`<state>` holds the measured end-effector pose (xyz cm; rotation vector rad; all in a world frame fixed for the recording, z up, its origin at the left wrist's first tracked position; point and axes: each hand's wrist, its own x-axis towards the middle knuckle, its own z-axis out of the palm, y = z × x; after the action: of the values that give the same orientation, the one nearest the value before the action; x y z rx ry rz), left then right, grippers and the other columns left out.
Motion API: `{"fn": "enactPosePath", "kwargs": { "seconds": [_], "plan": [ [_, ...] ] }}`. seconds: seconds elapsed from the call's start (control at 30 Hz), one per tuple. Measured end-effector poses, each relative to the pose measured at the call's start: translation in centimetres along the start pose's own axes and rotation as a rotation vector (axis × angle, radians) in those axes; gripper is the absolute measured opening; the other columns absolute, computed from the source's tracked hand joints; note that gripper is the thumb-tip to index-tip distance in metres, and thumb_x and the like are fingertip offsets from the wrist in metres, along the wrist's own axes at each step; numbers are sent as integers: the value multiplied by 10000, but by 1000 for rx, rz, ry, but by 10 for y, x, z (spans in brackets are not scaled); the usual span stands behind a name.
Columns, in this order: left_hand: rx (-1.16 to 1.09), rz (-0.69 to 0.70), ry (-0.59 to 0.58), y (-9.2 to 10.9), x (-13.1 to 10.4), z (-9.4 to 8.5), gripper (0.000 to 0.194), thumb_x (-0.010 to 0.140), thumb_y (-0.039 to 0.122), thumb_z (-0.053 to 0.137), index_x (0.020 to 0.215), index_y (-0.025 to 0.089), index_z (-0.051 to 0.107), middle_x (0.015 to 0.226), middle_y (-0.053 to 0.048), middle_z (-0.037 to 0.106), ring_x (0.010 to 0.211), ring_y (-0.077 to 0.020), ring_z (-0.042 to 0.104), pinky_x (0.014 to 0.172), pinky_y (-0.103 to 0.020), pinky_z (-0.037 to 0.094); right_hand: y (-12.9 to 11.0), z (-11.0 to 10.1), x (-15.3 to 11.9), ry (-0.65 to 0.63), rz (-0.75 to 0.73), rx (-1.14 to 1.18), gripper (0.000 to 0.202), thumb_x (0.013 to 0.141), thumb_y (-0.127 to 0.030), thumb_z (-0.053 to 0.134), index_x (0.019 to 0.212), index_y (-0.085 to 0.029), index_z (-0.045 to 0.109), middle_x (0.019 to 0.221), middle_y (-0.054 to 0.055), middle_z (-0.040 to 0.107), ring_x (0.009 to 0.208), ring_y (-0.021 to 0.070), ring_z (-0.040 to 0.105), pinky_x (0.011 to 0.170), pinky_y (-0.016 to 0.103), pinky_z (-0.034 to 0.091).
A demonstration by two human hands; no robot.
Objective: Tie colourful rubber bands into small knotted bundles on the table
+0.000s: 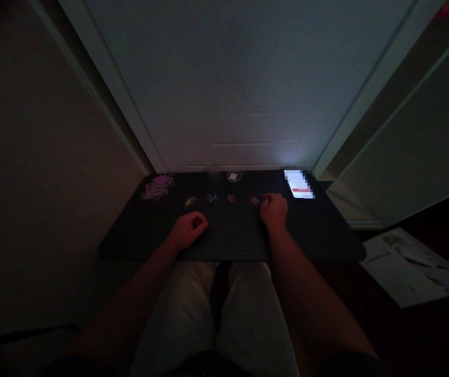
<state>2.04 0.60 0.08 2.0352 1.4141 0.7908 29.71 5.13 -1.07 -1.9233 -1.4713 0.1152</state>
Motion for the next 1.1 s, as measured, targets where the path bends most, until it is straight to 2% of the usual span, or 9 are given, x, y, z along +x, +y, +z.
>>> {"fn": "enactPosePath", "kwargs": {
  "seconds": [0.13,0.2,0.43,0.6,0.73,0.83,0.93,1.1],
  "plan": [
    [24,2,0,1,0,1,173,771,336,553,796,178,618,721,-4,632,610,-112,542,575,-235,416,-9,-1,-2,-86,-32,-134,374,783,-444,500,948,-164,684,1001,146,594,972,300,491,799,418,366],
    [32,7,2,1,0,1,175,776,337,545,794,178,616,720,-1,632,616,-111,544,580,-233,415,-14,0,-3,-129,-52,-216,420,757,-510,529,970,-179,676,1034,142,583,1001,317,473,803,435,358],
    [79,20,7,3,0,2,167,778,321,531,797,182,621,718,4,631,638,-113,559,575,-230,405,-22,-1,-5,-199,-134,-371,400,847,-469,419,984,-171,648,984,130,590,952,286,504,781,400,359],
    [122,39,15,4,-1,3,155,773,304,528,794,184,624,718,-1,630,645,-120,560,567,-231,402,-27,-5,-13,-162,-152,-402,470,856,-499,373,1004,-120,609,1009,165,577,950,299,508,767,395,368],
    [156,68,30,4,-5,4,125,761,271,543,813,188,621,760,-5,637,671,-124,567,595,-236,415,-31,-7,-29,-103,-181,-411,504,857,-506,364,1070,-88,549,1058,188,553,998,315,488,805,412,366],
    [147,71,38,4,-10,4,133,764,260,541,849,189,615,791,-10,642,706,-130,577,629,-242,436,-32,-8,-46,-51,-200,-403,566,854,-506,375,1210,-74,452,1168,209,508,1076,329,450,855,437,351],
    [161,101,63,3,-15,6,138,760,252,551,867,188,612,839,-21,643,764,-143,584,691,-258,455,-31,-10,-63,-49,-235,-390,606,853,-503,376,1292,-85,376,1294,208,435,1203,339,360,936,464,306],
    [244,145,128,0,-26,8,160,752,258,570,886,186,620,951,-54,629,921,-182,566,854,-312,444,-33,-11,-90,-177,-333,-400,662,859,-518,335,1380,-112,286,1439,163,303,1330,330,210,1042,502,194]
  ]
}}
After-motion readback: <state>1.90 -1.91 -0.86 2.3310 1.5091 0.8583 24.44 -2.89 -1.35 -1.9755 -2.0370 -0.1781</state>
